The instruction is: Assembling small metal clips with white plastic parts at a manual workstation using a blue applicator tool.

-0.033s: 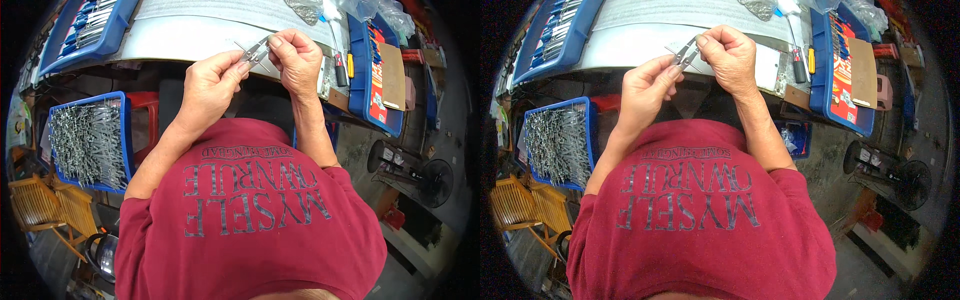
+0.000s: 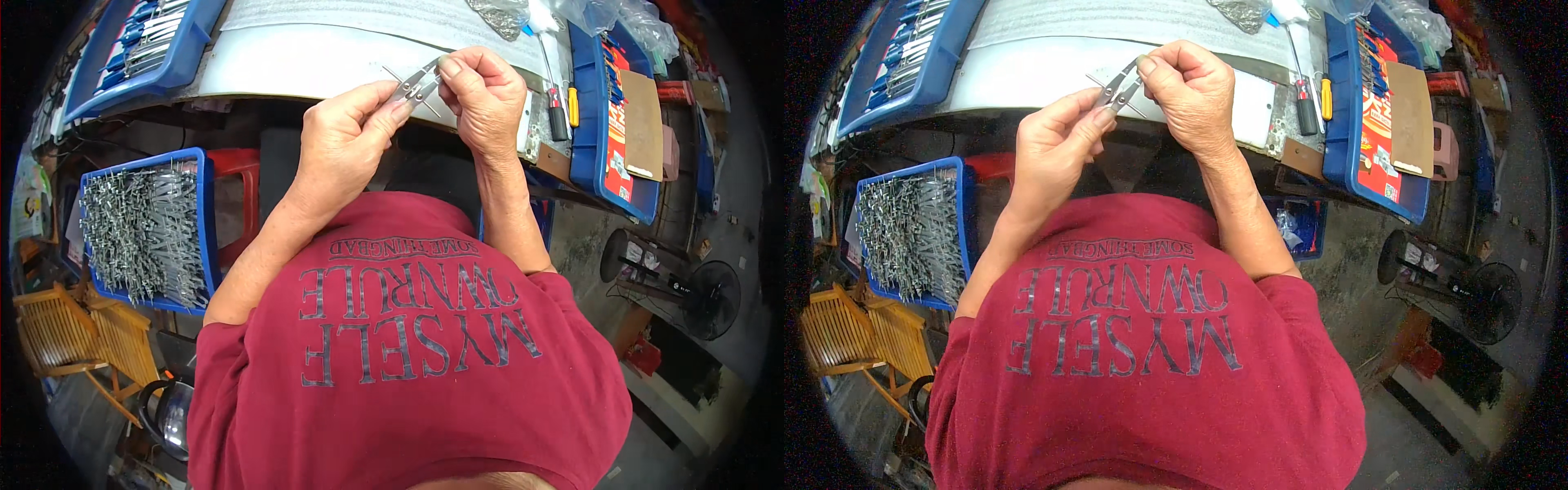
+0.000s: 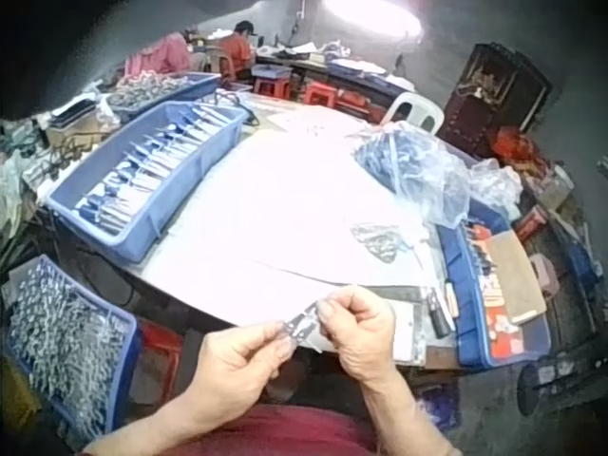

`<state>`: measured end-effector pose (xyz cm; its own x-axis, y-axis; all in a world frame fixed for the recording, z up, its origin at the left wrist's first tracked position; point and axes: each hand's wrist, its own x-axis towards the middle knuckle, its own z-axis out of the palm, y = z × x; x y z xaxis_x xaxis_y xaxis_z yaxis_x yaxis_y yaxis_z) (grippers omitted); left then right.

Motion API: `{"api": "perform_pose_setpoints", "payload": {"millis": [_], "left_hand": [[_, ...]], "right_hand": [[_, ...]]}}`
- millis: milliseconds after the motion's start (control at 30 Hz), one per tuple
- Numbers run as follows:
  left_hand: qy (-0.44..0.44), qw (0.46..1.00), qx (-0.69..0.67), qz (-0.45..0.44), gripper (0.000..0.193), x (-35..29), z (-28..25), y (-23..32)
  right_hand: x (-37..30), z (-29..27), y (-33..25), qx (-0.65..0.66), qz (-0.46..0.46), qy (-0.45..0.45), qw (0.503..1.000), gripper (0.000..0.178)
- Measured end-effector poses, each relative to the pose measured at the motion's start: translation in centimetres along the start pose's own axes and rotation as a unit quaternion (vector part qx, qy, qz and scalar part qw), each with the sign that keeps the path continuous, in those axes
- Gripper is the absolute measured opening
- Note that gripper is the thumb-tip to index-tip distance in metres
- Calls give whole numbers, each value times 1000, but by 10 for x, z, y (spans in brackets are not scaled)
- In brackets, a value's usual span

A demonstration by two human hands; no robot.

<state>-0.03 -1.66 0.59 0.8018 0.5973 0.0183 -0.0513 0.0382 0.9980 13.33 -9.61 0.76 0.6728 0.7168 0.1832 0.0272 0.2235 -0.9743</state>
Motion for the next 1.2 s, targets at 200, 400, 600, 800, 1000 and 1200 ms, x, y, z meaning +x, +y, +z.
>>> {"api": "perform_pose_setpoints", "payload": {"millis": [200, 400, 600, 800, 1000, 1200], "left_hand": [[68, 932, 269, 233, 19, 4, -1, -3], [73, 883, 381, 265, 21, 5, 1, -8], [65, 864, 401, 299, 22, 8, -5, -13], [60, 862, 400, 306, 21, 7, -7, -11], [45, 865, 402, 295, 19, 6, -8, -8], [32, 863, 404, 302, 19, 6, -12, -8]], "right_hand": [[-3, 10, 7, 22, -24, 50, 998, 7], [-6, 12, 9, -1, -34, 74, 997, 6], [-7, 9, 1, 1, 19, 50, 999, 9], [-6, -1, 0, 42, 66, 40, 996, 13], [-5, -10, 0, 29, 55, 7, 998, 15], [-7, -23, -1, -102, -33, -50, 993, 15]]}}
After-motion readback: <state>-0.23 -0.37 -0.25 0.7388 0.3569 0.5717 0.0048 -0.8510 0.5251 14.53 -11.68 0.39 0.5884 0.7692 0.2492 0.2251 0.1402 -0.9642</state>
